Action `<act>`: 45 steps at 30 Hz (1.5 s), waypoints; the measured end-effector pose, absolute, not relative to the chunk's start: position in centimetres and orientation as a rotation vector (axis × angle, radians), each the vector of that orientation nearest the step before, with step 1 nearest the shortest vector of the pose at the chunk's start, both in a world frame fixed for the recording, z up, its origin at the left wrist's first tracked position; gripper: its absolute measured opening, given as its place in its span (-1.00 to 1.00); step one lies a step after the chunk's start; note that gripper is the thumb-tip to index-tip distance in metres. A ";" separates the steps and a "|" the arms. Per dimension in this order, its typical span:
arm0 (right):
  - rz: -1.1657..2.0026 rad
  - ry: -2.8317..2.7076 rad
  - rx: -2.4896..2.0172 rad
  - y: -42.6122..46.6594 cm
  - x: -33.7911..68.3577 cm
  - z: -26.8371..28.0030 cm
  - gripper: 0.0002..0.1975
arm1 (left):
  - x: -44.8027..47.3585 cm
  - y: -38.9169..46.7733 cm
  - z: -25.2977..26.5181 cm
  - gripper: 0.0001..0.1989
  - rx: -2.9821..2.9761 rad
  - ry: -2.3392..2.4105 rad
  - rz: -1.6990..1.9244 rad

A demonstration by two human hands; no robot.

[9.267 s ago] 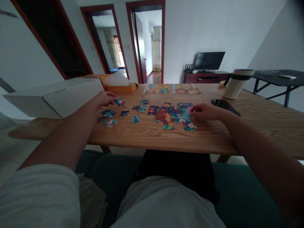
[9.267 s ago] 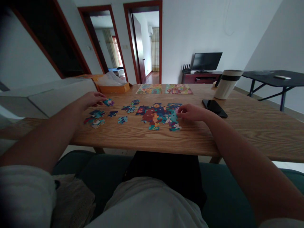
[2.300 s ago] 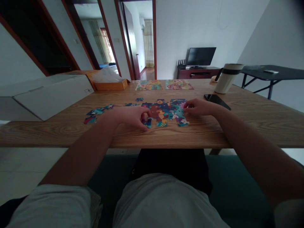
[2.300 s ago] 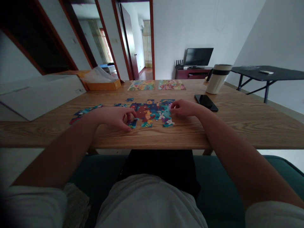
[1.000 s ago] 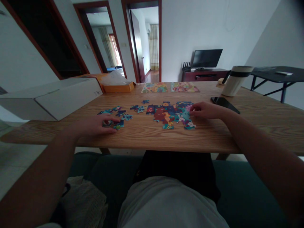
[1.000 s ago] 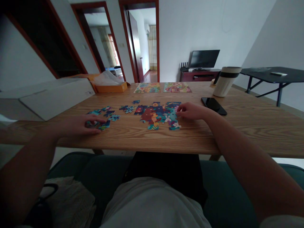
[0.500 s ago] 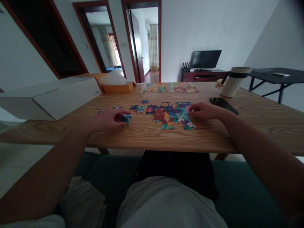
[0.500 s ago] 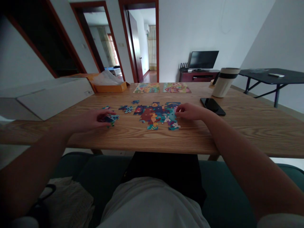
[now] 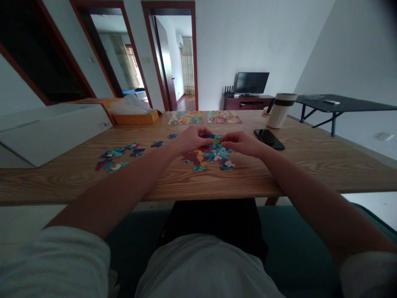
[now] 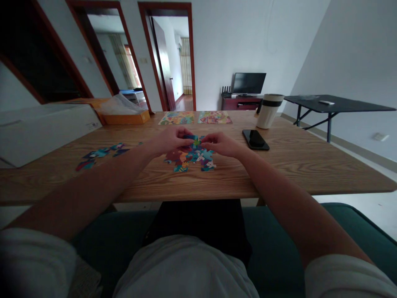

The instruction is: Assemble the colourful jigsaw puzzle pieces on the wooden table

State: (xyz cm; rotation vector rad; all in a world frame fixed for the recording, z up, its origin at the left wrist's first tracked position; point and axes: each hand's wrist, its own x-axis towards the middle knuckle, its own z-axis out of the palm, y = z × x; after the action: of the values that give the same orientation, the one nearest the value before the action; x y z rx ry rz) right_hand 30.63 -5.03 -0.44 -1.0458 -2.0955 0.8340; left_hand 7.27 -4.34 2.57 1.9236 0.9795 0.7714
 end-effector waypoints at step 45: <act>0.384 -2.048 -1.109 -5.9 29.2 -0.3 -0.62 | 7.3 -3.8 -0.9 -0.80 2.277 0.965 1.089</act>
State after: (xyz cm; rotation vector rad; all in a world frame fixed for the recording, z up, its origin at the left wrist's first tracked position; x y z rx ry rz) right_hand 29.21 -5.94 -0.34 -1.1091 -2.0480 0.3842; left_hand 7.27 -3.79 -0.94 2.2774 0.9655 1.0887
